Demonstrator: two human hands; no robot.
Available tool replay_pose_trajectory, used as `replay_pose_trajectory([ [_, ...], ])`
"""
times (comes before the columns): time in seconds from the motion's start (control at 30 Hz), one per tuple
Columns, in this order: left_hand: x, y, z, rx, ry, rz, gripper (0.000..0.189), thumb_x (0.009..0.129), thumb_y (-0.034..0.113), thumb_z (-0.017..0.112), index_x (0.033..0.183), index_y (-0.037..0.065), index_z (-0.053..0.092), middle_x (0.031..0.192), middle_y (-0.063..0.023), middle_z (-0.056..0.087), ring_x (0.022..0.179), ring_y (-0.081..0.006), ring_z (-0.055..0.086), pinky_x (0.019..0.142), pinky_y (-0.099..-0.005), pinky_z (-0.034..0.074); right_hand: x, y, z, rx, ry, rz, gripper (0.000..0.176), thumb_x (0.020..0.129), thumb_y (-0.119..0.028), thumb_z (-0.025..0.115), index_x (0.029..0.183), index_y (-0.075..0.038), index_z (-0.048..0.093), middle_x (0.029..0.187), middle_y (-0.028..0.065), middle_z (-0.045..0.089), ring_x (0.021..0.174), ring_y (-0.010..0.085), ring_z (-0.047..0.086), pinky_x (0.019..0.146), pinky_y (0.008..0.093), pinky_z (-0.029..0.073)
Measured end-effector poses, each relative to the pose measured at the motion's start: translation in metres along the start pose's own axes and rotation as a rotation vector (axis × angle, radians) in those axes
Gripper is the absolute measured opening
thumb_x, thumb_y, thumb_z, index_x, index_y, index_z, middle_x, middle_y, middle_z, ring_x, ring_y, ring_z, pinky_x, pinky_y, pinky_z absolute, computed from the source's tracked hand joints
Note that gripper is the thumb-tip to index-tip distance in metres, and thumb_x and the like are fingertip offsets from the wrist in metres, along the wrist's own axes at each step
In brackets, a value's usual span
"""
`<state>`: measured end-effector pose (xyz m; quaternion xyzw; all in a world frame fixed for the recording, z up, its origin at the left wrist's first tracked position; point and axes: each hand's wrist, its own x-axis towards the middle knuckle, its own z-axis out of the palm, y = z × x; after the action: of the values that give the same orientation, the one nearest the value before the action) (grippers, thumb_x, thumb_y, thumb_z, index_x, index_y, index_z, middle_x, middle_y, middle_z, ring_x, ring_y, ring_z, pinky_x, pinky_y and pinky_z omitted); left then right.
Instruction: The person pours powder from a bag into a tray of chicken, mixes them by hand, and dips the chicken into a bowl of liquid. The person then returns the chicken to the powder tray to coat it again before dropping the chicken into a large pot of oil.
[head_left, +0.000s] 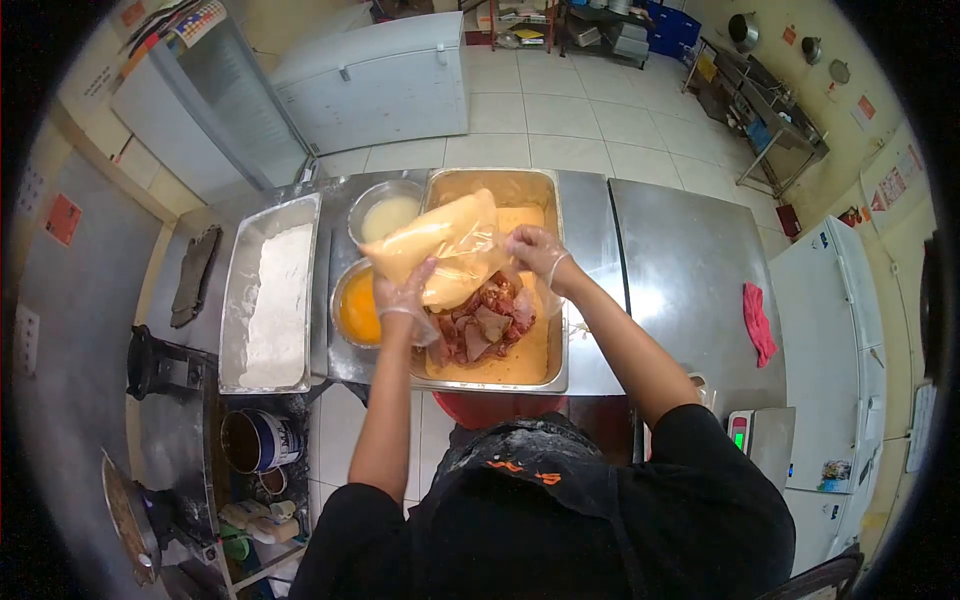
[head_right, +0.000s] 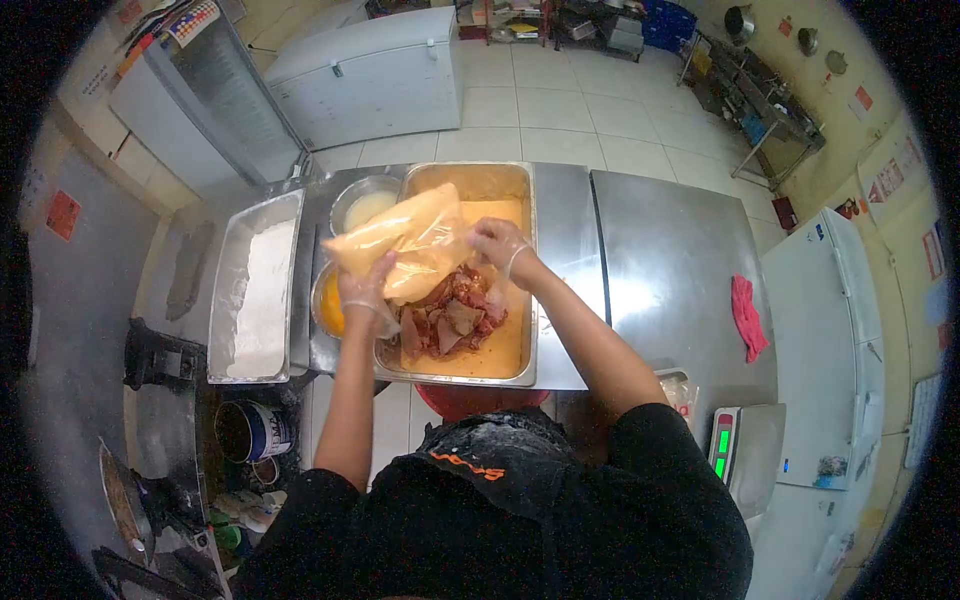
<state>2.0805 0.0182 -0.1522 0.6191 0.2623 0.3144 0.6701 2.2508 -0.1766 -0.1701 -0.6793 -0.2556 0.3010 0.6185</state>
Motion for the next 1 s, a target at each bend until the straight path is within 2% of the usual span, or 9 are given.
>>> replay_pose_trajectory([
  [0.17,0.026,0.069,0.012,0.655,-0.371,0.249,0.06,0.073,0.021,0.084,0.125,0.003,0.058,0.108,-0.0143,0.07,0.097,-0.0249,0.067,0.088,-0.0342,0.053,0.002,-0.011,-0.019,-0.631,-0.052,-0.024,0.036,0.087,-0.035,0.071,0.106,-0.004,0.067,0.097,0.0179,0.068,0.089,0.0292,0.065,0.081,0.0372,0.052],
  [0.23,0.036,0.085,0.029,1.013,-0.417,0.32,0.06,0.071,0.027,0.084,0.122,0.005,0.061,0.104,-0.0144,0.071,0.094,-0.027,0.067,0.087,-0.0349,0.052,0.007,-0.032,-0.02,-0.723,0.143,-0.368,0.039,0.085,-0.034,0.074,0.109,-0.005,0.067,0.096,0.0124,0.067,0.081,0.021,0.063,0.075,0.0328,0.052],
  [0.27,0.036,0.096,0.035,1.012,-0.5,0.336,0.062,0.07,0.03,0.084,0.123,0.007,0.062,0.105,-0.0146,0.071,0.094,-0.0287,0.067,0.086,-0.0364,0.052,0.008,-0.046,-0.021,-0.765,0.242,-0.544,0.041,0.084,-0.034,0.076,0.111,-0.005,0.066,0.095,0.0096,0.067,0.076,0.0168,0.061,0.072,0.0306,0.052],
  [0.43,0.042,0.111,0.053,1.038,-0.661,0.388,0.062,0.067,0.037,0.086,0.118,0.013,0.062,0.102,-0.0127,0.071,0.091,-0.0316,0.066,0.08,-0.0399,0.05,0.003,-0.114,-0.01,-0.668,-0.016,-0.479,0.048,0.081,-0.038,0.078,0.113,-0.006,0.065,0.088,0.0069,0.066,0.074,0.0185,0.059,0.072,0.0336,0.05],
  [0.57,0.038,0.106,0.05,0.806,-0.548,0.503,0.06,0.065,0.039,0.087,0.107,0.01,0.058,0.096,-0.0103,0.07,0.088,-0.0314,0.066,0.078,-0.0397,0.05,-0.009,-0.132,0.0,-0.541,-0.047,-0.52,0.04,0.082,-0.032,0.077,0.109,-0.005,0.065,0.083,0.0065,0.067,0.072,0.0177,0.059,0.07,0.0339,0.049],
  [0.67,0.046,0.089,0.046,0.709,-0.449,0.583,0.059,0.065,0.039,0.088,0.104,0.009,0.056,0.095,-0.009,0.07,0.086,-0.0294,0.067,0.076,-0.0384,0.051,-0.001,-0.125,0.007,-0.761,0.132,-0.7,0.031,0.083,-0.026,0.076,0.104,-0.005,0.065,0.078,0.0086,0.067,0.07,0.0201,0.061,0.067,0.0344,0.049],
  [0.73,0.044,0.097,0.042,0.737,-0.341,0.626,0.058,0.066,0.039,0.088,0.105,0.008,0.058,0.096,-0.0088,0.07,0.086,-0.0268,0.067,0.075,-0.0368,0.053,-0.003,-0.133,0.01,-0.59,0.236,-0.596,0.029,0.083,-0.026,0.075,0.102,-0.006,0.066,0.079,0.0108,0.067,0.072,0.0245,0.063,0.068,0.0362,0.049],
  [0.87,0.044,0.114,0.022,0.622,-0.271,0.522,0.046,0.07,0.035,0.085,0.103,0.008,0.067,0.097,-0.0076,0.07,0.085,-0.0215,0.068,0.078,-0.0339,0.055,-0.006,-0.15,0.013,-0.836,0.085,-0.686,0.029,0.083,-0.028,0.074,0.103,-0.008,0.067,0.081,0.0128,0.068,0.074,0.0312,0.064,0.069,0.0381,0.05],
  [1.0,0.044,0.121,0.012,0.639,-0.36,0.441,0.034,0.076,0.032,0.081,0.101,0.01,0.073,0.098,-0.0071,0.07,0.087,-0.0204,0.068,0.08,-0.0339,0.055,0.0,-0.14,0.019,-0.704,0.184,-0.531,0.027,0.084,-0.031,0.071,0.102,-0.01,0.07,0.087,0.0151,0.069,0.081,0.0326,0.066,0.075,0.0395,0.051],
])
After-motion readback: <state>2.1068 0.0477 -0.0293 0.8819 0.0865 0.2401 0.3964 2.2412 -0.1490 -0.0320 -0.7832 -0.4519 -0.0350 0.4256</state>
